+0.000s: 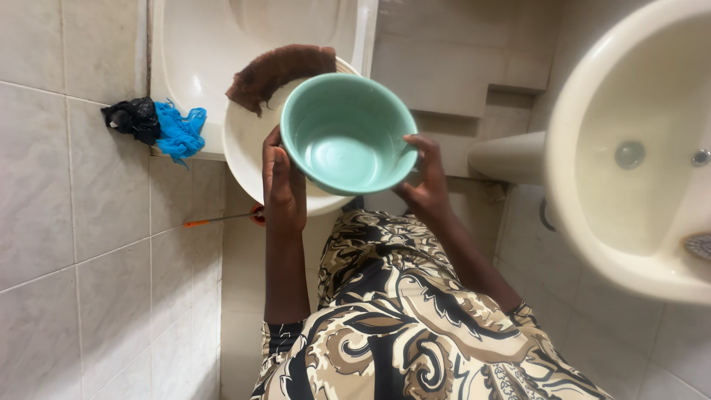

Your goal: The person rinses a cloth and then repeatedly fills a bowl with water from a sink faucet and pours it into a white bucket containing other items.

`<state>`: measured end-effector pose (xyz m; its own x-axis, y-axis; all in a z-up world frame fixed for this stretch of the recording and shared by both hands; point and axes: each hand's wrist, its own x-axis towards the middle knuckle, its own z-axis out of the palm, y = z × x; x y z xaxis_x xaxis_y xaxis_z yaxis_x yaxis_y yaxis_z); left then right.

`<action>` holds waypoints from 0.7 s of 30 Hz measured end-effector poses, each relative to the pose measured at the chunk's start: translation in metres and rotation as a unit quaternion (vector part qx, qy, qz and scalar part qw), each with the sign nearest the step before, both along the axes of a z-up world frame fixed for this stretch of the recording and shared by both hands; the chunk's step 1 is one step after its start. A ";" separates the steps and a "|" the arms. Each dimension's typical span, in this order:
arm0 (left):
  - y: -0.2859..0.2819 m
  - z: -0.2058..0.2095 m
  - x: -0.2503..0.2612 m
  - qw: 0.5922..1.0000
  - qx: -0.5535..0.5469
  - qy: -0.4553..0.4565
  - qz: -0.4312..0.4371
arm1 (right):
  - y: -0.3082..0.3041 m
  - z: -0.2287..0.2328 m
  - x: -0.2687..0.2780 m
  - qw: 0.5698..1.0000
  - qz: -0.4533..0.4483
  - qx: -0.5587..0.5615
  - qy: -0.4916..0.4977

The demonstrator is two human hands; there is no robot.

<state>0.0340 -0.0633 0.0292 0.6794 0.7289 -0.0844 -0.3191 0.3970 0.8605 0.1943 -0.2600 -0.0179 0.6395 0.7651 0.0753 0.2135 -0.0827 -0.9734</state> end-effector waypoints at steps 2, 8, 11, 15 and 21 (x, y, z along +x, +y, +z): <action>-0.006 0.001 0.007 1.000 0.020 0.005 -0.014 | -0.008 0.003 0.006 0.998 -0.024 0.040 -0.042; -0.019 0.004 0.035 0.998 0.027 0.015 -0.060 | -0.033 0.013 0.023 0.992 -0.093 0.050 -0.064; -0.028 0.011 0.054 0.992 0.063 0.016 -0.109 | -0.052 0.017 0.034 0.987 -0.129 0.070 -0.059; -0.050 0.016 0.086 0.985 0.075 -0.002 -0.157 | -0.085 0.030 0.040 0.981 -0.166 0.070 -0.070; -0.108 0.016 0.136 0.978 0.057 -0.001 -0.203 | -0.143 0.046 0.063 0.970 -0.216 0.093 -0.065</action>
